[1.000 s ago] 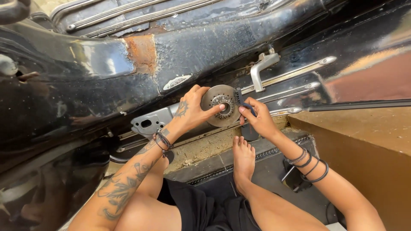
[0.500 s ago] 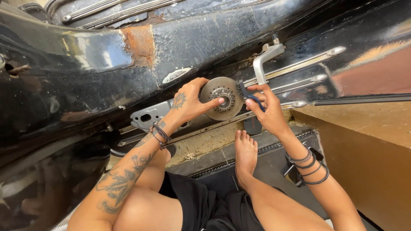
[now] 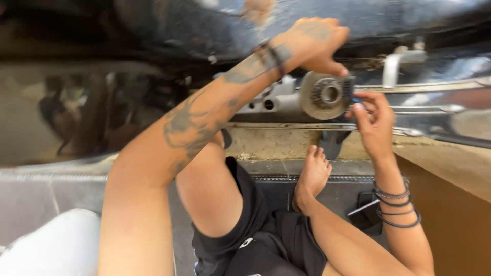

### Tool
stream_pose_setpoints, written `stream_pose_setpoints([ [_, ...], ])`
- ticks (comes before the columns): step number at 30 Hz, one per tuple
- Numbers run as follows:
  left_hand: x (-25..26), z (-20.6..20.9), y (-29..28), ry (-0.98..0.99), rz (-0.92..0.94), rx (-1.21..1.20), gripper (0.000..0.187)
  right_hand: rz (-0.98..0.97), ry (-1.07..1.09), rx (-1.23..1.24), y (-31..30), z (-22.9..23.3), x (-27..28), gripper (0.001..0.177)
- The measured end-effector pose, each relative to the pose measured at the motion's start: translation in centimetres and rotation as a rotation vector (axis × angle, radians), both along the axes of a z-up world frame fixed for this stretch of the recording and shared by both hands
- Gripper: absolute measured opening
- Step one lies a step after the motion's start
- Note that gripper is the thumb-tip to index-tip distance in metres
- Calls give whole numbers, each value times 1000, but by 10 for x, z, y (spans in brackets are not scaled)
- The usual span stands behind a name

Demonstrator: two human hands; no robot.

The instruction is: The person scrubs a circular metal motorcycle sprocket with a small brush, focusing on the teeth and inner holes. The person holds the part steady with one hand while scrubbing with the other, occasionally rotating the part to access different areas.

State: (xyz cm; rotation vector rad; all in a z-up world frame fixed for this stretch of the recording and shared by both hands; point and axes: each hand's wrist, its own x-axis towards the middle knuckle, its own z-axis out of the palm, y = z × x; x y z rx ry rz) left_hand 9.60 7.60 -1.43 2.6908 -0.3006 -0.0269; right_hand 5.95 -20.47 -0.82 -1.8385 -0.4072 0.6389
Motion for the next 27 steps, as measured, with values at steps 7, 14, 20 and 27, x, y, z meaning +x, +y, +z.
stream_pose_setpoints([
  [7, -7, 21, 19, 163, 86, 69, 61, -13, 10, 53, 7, 6, -9, 24],
  [14, -32, -19, -8, 35, 133, -240, 43, -44, 51, 90, 10, 4, -8, 23],
  [20, -52, -9, -21, -248, 150, -485, 25, -83, 46, 56, 6, 5, -6, 26],
  [27, -34, -18, -22, -300, 83, -455, 26, -44, -242, -100, 18, 29, -9, 37],
])
